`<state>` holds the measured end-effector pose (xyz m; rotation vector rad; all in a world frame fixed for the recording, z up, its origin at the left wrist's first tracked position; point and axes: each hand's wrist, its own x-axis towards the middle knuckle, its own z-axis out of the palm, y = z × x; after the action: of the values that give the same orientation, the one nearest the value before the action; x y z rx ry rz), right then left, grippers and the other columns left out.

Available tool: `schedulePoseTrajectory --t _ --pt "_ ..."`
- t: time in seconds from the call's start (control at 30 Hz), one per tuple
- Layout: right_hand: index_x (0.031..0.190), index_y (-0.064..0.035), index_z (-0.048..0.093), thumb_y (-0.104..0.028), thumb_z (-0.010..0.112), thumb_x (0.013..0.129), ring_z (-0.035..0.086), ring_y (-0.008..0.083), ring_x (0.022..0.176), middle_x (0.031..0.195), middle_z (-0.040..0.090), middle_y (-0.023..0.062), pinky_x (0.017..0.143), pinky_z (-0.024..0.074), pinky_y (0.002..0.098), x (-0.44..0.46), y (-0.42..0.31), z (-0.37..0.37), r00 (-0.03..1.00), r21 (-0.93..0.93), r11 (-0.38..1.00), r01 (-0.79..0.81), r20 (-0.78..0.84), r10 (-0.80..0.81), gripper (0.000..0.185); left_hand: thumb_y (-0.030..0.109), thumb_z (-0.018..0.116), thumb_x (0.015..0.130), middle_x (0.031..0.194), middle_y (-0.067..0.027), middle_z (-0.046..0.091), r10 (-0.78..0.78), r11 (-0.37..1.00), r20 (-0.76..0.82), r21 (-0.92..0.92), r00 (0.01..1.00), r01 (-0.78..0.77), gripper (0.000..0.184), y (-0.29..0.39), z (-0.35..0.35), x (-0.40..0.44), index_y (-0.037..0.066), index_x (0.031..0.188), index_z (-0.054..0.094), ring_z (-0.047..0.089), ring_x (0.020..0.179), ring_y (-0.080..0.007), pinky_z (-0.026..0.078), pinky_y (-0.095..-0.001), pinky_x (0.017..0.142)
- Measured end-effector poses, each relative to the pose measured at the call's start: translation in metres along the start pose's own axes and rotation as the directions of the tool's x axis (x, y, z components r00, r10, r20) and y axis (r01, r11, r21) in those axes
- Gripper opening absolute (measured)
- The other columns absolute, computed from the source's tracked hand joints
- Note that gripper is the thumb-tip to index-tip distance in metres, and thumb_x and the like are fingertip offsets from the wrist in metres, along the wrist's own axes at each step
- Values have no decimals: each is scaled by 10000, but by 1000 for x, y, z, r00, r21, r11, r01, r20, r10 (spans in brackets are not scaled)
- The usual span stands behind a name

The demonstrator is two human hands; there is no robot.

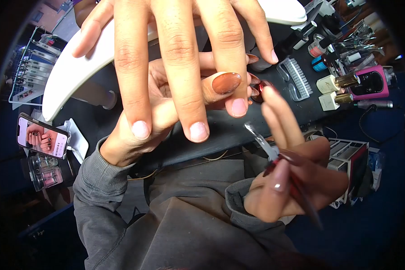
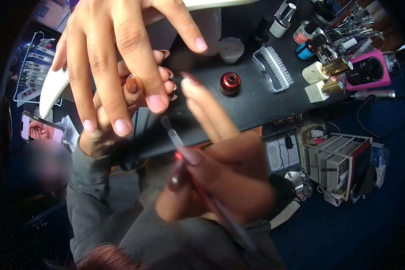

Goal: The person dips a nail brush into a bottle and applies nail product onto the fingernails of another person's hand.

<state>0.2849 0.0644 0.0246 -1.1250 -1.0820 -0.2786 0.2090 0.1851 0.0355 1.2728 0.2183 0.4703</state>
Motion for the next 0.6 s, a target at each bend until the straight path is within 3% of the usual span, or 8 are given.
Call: schedulePoseTrajectory --t 0.1,0.17,0.2,0.23,0.3,0.43,0.5,0.6 --pt "836 55 412 -98 407 756 536 358 760 669 440 131 721 449 442 2 5 -14 986 -8 999 -53 -160 51 173 293 465 807 942 -106 517 -13 978 186 209 982 -27 470 11 -2 11 -46 1119 369 526 866 -183 417 -287 790" --pt "839 54 408 -122 414 762 537 338 778 672 457 127 727 447 419 9 11 -29 954 -41 988 -147 -269 131 192 295 465 807 951 -111 514 5 979 140 202 990 -34 469 9 -2 7 -40 1122 371 527 873 -188 416 -288 795" --pt "827 22 454 -36 506 760 528 139 589 729 534 148 522 406 183 16 9 -37 898 -16 944 -329 -313 308 103 300 466 807 954 -116 513 1 970 140 239 990 -35 472 9 -3 8 -39 1123 370 526 878 -189 413 -289 799" --pt "797 12 490 -56 532 755 471 60 555 674 527 74 473 340 152 22 15 -37 889 -117 917 -381 -320 328 90 304 466 807 958 -121 511 -4 961 140 274 990 -35 476 9 -3 9 -37 1124 369 526 883 -190 411 -291 802" --pt "774 -4 513 -60 549 746 475 50 573 675 531 37 484 351 154 23 29 -49 855 -94 858 -506 -190 483 72 303 460 812 963 -129 509 18 962 207 264 978 -74 478 11 -2 11 -43 1127 362 522 902 -195 406 -287 815" --pt "739 -28 512 -65 563 739 444 10 560 625 501 -17 458 331 146 23 54 -48 881 -220 854 -471 -62 470 63 265 436 830 983 -138 502 71 970 237 208 969 -122 454 7 -7 8 -55 1138 344 517 920 -206 407 -290 830" --pt "720 -22 506 -59 566 733 424 9 522 584 486 -15 436 318 152 24 55 -45 884 -327 833 -446 -15 467 72 236 428 836 1004 -145 494 19 999 160 40 987 -25 432 4 -11 5 -53 1144 338 515 925 -208 408 -290 831" --pt "710 -17 500 -54 570 728 398 9 489 546 471 -19 430 311 158 27 50 -41 880 -421 807 -415 38 473 81 209 431 835 1036 -150 477 40 967 180 240 983 -83 417 -4 -24 4 -48 1149 338 504 944 -214 401 -297 839"
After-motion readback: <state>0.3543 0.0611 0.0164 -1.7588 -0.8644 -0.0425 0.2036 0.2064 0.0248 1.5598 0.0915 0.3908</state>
